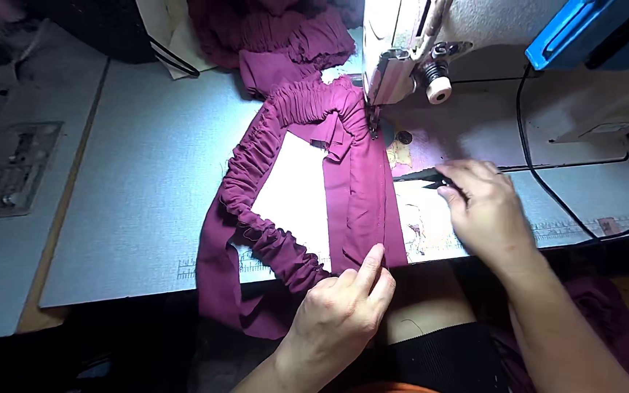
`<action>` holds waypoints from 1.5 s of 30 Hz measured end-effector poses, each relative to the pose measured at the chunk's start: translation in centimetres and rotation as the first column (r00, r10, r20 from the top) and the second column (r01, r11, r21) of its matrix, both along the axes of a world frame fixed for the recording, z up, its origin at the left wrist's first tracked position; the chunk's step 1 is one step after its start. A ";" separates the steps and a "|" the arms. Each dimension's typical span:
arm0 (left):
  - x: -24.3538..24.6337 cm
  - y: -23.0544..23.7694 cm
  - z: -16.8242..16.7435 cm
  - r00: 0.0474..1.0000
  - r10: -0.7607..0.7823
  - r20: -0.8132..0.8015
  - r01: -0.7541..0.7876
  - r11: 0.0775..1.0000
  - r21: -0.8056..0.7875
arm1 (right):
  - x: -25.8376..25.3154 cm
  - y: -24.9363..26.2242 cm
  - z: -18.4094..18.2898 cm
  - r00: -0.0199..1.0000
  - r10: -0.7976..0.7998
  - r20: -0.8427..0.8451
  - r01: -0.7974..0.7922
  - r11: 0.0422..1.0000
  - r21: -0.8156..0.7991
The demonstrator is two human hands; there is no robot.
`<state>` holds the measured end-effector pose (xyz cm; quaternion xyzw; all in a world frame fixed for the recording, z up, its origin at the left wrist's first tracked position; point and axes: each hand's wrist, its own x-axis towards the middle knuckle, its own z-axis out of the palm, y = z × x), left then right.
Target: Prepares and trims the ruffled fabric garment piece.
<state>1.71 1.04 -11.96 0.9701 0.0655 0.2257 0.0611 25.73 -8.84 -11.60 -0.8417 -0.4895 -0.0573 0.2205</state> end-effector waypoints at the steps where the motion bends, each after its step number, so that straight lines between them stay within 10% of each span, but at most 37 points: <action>1: 0.1 0.0 -0.2 1.000 0.001 -0.014 -0.001 1.000 -0.004 | 0.8 -0.1 -0.1 1.000 -0.003 0.022 0.003 0.999 0.032; 8: 0.3 -0.1 -0.7 1.000 -0.024 -0.004 0.024 1.000 -0.013 | 2.0 0.0 0.5 0.994 0.044 -0.102 -0.041 0.999 0.028; 15: -0.1 0.3 -1.6 0.997 -0.020 0.071 0.028 0.992 -0.125 | -3.2 1.5 1.1 0.903 0.423 -0.076 -0.412 0.902 0.128; 45: -0.3 0.3 -1.9 0.997 -0.020 0.080 0.031 0.990 -0.139 | -3.9 1.4 1.0 0.945 0.326 -0.031 -0.323 0.943 0.085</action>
